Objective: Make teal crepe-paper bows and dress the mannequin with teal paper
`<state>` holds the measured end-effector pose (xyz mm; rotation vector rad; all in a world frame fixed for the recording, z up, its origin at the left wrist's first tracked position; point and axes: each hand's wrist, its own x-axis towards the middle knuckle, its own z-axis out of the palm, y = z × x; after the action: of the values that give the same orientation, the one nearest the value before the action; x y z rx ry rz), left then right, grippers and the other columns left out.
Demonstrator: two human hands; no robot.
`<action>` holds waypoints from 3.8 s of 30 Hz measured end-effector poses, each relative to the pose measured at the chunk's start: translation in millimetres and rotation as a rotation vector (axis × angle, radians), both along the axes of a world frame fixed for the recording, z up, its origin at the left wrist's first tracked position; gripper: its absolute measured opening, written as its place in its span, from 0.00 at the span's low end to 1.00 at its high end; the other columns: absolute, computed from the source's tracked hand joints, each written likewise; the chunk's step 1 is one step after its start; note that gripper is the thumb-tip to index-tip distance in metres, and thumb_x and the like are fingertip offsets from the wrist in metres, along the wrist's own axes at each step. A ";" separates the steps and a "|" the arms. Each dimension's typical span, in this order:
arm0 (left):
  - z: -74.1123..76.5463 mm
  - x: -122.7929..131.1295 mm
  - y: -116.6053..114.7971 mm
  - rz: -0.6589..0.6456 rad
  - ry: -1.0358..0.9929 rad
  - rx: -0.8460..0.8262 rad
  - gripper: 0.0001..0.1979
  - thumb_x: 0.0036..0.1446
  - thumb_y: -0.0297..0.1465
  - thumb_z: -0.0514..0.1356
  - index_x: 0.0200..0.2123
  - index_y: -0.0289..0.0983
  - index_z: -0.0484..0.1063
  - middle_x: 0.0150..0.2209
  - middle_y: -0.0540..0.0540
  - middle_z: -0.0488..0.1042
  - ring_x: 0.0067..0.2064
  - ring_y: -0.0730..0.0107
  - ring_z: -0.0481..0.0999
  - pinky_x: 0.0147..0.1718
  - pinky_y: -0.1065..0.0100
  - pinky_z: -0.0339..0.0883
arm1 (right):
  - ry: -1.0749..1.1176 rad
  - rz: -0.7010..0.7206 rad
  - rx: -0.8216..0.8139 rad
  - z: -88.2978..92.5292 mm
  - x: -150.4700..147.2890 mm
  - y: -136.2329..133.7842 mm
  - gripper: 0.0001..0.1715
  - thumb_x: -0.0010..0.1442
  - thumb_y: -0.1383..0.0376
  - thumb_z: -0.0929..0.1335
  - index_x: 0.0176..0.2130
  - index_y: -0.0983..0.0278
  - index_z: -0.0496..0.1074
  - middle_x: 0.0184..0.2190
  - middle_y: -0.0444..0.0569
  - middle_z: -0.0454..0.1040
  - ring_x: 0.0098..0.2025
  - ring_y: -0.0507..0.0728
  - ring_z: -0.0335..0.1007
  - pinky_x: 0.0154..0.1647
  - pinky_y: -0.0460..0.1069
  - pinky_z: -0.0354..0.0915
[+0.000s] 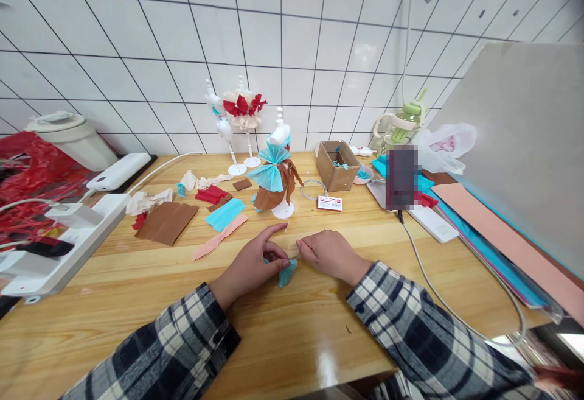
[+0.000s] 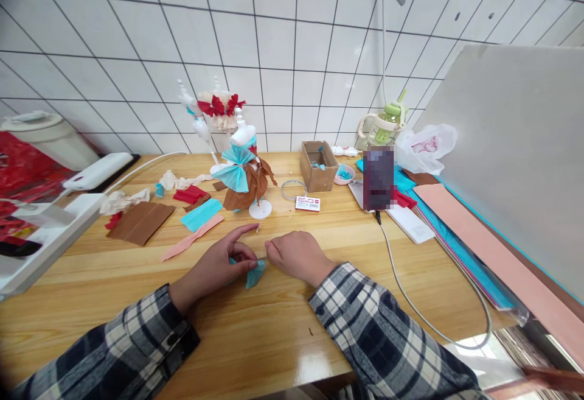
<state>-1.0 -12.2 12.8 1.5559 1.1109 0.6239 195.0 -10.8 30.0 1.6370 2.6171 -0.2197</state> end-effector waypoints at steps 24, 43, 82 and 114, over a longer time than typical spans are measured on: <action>-4.0 -0.2 0.3 -0.021 -0.017 0.005 0.39 0.48 0.31 0.64 0.62 0.35 0.52 0.30 0.50 0.77 0.32 0.68 0.74 0.35 0.66 0.65 | 0.034 0.007 -0.044 -7.4 0.8 1.6 0.31 0.69 0.57 0.52 0.33 0.63 0.77 0.31 0.51 0.79 0.31 0.56 0.73 0.30 0.48 0.55; -2.5 0.1 -0.7 -0.024 -0.011 0.020 0.38 0.48 0.32 0.64 0.62 0.36 0.53 0.30 0.49 0.77 0.32 0.67 0.75 0.36 0.65 0.66 | 0.079 -0.005 -0.067 -7.9 -1.6 1.4 0.31 0.69 0.57 0.52 0.32 0.62 0.77 0.29 0.49 0.79 0.30 0.55 0.71 0.31 0.47 0.54; -7.0 -4.1 4.0 0.238 -0.084 0.242 0.32 0.56 0.37 0.60 0.61 0.39 0.56 0.47 0.42 0.73 0.49 0.62 0.72 0.48 0.61 0.66 | 0.283 -0.211 0.191 -19.9 18.9 17.1 0.12 0.61 0.63 0.66 0.45 0.61 0.70 0.44 0.51 0.71 0.49 0.59 0.64 0.48 0.51 0.57; -6.4 -6.4 3.8 -0.007 -0.271 0.068 0.17 0.54 0.42 0.62 0.42 0.37 0.78 0.47 0.41 0.75 0.49 0.56 0.72 0.49 0.59 0.66 | 0.929 -0.025 0.018 -21.7 4.3 10.2 0.06 0.59 0.63 0.67 0.32 0.64 0.73 0.29 0.45 0.75 0.32 0.52 0.67 0.34 0.46 0.60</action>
<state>-7.3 -8.4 6.4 1.4810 0.8874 0.8476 199.3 -0.6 8.2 1.8825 3.1704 -1.2230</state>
